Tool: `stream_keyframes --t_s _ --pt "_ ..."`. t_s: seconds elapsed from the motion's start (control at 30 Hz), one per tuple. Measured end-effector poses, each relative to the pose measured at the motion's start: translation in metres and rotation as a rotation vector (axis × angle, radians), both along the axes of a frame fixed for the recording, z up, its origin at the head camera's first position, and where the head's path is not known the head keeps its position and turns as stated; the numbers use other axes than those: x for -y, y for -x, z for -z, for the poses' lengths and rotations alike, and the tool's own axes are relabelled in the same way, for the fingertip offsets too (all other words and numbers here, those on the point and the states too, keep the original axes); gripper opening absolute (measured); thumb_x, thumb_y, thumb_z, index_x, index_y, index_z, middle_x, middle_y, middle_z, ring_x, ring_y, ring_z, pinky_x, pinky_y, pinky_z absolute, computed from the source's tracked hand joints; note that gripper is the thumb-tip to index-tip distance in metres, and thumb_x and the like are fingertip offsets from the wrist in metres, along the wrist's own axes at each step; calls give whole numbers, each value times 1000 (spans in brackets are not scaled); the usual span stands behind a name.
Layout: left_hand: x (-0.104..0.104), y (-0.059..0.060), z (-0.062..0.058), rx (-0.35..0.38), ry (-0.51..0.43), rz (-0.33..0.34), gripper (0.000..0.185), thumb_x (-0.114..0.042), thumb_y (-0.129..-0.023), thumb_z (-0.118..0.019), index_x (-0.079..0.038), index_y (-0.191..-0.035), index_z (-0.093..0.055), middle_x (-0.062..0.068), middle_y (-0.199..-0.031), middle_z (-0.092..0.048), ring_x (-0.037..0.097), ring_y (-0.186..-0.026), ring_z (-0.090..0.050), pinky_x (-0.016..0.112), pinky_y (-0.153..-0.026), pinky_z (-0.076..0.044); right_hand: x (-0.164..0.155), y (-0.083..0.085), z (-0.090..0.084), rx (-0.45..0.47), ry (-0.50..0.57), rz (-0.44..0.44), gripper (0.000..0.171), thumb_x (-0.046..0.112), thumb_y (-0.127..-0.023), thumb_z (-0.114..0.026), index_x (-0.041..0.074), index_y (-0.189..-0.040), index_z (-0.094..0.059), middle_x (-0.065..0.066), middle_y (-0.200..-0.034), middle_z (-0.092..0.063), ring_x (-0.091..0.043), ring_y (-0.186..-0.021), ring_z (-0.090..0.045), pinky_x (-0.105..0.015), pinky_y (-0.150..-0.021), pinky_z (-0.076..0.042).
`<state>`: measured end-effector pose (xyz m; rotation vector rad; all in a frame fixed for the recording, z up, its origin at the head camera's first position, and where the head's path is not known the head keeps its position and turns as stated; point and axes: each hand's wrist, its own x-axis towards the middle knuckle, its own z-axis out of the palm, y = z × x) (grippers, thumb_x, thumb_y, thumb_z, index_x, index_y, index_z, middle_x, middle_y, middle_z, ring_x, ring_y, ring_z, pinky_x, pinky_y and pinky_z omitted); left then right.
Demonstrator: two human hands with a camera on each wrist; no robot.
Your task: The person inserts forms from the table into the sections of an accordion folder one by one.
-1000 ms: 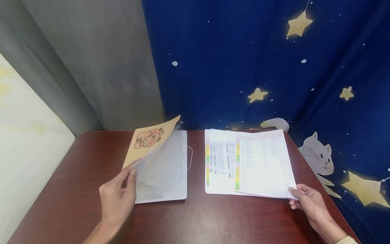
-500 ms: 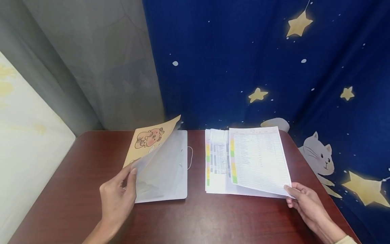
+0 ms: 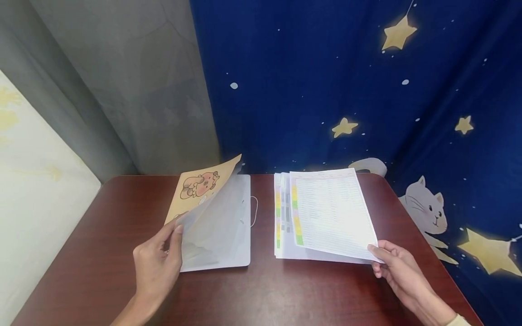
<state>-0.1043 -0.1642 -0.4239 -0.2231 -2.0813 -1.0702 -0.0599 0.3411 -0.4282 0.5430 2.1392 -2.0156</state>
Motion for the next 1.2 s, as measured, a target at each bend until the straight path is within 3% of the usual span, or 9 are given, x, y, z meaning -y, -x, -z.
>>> stream_keyframes --t_s 0.13,0.37,0.73,0.9,1.2 --pt "0 0 1 6 4 -4 29 3 -94 -71 -10 -117 -82 14 -101 -82 -5 -64 -51 9 -65 -42 12 -1 -3 -11 28 -19 23 22 -108 -62 1 -116 -56 3 -81 -63 -6 -62 -54 -20 -57 -50" --pt "1 0 1 -1 -2 6 31 4 -94 -71 -12 -118 -82 14 -99 -82 -5 -60 -50 9 -58 -40 32 -2 -8 -11 51 -61 22 22 -107 -62 2 -114 -58 5 -76 -63 -5 -61 -54 -19 -57 -49" --pt "0 2 1 20 -4 7 29 2 -95 -71 -10 -119 -82 15 -104 -82 -12 -74 -58 4 -74 -44 57 5 -12 -39 86 -89 15 19 -106 -63 5 -109 -58 7 -75 -62 -6 -60 -52 -20 -56 -47" --pt "-1 3 0 10 -3 21 31 3 -94 -70 -11 -119 -81 15 -107 -82 -6 -64 -53 8 -60 -40 70 10 -10 -42 117 -109 12 18 -105 -64 7 -106 -59 7 -74 -63 -5 -58 -52 -19 -55 -46" --pt "-1 4 -1 -40 -4 26 32 6 -92 -71 -11 -117 -82 15 -101 -82 -4 -54 -45 11 -46 -31 94 27 -7 -38 130 -130 17 17 -104 -63 2 -111 -59 6 -74 -63 -6 -59 -51 -20 -56 -45"
